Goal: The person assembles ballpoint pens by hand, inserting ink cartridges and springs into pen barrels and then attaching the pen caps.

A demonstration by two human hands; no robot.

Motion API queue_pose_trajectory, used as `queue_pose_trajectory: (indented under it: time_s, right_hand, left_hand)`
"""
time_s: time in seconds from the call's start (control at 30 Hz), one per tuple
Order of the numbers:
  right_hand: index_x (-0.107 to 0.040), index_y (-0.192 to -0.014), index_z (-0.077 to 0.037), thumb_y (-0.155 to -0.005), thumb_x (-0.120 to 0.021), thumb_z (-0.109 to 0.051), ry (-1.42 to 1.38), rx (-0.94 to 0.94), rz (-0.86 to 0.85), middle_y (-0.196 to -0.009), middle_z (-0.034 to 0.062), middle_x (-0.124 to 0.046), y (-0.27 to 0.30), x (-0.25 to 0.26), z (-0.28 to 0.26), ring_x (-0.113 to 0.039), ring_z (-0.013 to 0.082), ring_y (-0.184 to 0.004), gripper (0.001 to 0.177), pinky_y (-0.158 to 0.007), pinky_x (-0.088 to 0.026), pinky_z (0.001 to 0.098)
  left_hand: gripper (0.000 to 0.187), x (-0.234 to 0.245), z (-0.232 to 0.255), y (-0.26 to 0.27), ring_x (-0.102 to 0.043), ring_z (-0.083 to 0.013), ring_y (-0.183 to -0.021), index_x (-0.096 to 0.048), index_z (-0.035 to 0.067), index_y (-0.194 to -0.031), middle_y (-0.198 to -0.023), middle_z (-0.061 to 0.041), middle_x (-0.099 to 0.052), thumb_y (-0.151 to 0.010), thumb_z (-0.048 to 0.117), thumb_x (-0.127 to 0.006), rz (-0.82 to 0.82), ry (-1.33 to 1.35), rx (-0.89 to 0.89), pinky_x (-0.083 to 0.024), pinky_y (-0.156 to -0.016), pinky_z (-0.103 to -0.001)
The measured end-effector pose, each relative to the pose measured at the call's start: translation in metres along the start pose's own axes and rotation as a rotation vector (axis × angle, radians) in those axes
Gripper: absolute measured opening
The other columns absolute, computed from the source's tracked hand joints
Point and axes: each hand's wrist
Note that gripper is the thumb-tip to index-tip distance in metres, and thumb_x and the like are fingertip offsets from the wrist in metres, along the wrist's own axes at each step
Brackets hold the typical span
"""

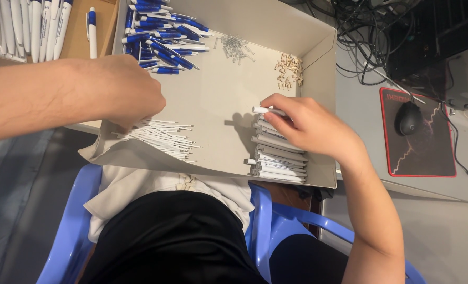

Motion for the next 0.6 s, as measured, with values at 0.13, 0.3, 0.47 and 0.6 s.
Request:
queue_pose_trajectory:
  time_s: [0.13,0.3,0.47,0.6]
  right_hand:
    - [-0.060,-0.116,-0.015,-0.104,-0.057,-0.024,0.072,0.004,0.026,-0.053,0.0058,-0.049,0.000,0.003,-0.005,-0.041,0.0235,-0.049,0.015,-0.057,-0.037,0.0357]
    - [-0.062,-0.111,-0.014,-0.103,-0.062,-0.022,0.132,0.068,0.094,-0.056,0.0035,-0.053,-0.002,0.006,-0.011,-0.047,0.0222,-0.050,0.012,-0.056,-0.038,0.0360]
    - [-0.071,-0.109,-0.015,-0.101,-0.068,-0.024,0.199,0.135,0.192,-0.064,0.0012,-0.066,-0.001,0.007,-0.014,-0.061,0.0212,-0.057,0.012,-0.059,-0.045,0.0363]
    - [-0.076,-0.107,-0.014,-0.102,-0.071,-0.026,0.280,0.233,0.229,-0.078,0.0006,-0.073,-0.001,0.010,-0.009,-0.066,0.0215,-0.064,0.014,-0.056,-0.044,0.0388]
  left_hand:
    - [0.005,0.029,0.003,0.004,-0.059,-0.0125,-0.062,-0.066,0.017,-0.078,-0.070,0.006,-0.066,-0.083,0.017,-0.066,-0.096,-0.074,-0.018,-0.050,-0.060,-0.027]
    - [0.021,0.050,0.009,-0.012,-0.067,-0.0210,-0.086,-0.069,0.021,-0.094,-0.087,0.003,-0.074,-0.096,0.032,-0.052,0.347,0.298,-0.027,-0.056,-0.072,-0.044]
    - [0.033,0.069,0.028,-0.017,-0.066,-0.0165,-0.112,-0.072,0.030,-0.121,-0.113,0.014,-0.077,-0.095,0.047,-0.062,0.361,0.669,-0.025,-0.051,-0.094,-0.050]
    - [0.020,0.080,0.038,-0.014,-0.071,-0.0136,-0.059,-0.075,0.023,-0.106,-0.099,0.014,-0.080,-0.099,0.036,-0.061,0.270,0.956,-0.054,-0.054,-0.074,-0.034]
Point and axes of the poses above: each hand's wrist, its own y-axis away from the middle knuckle, its own x-axis out of the back of the hand, z = x × y
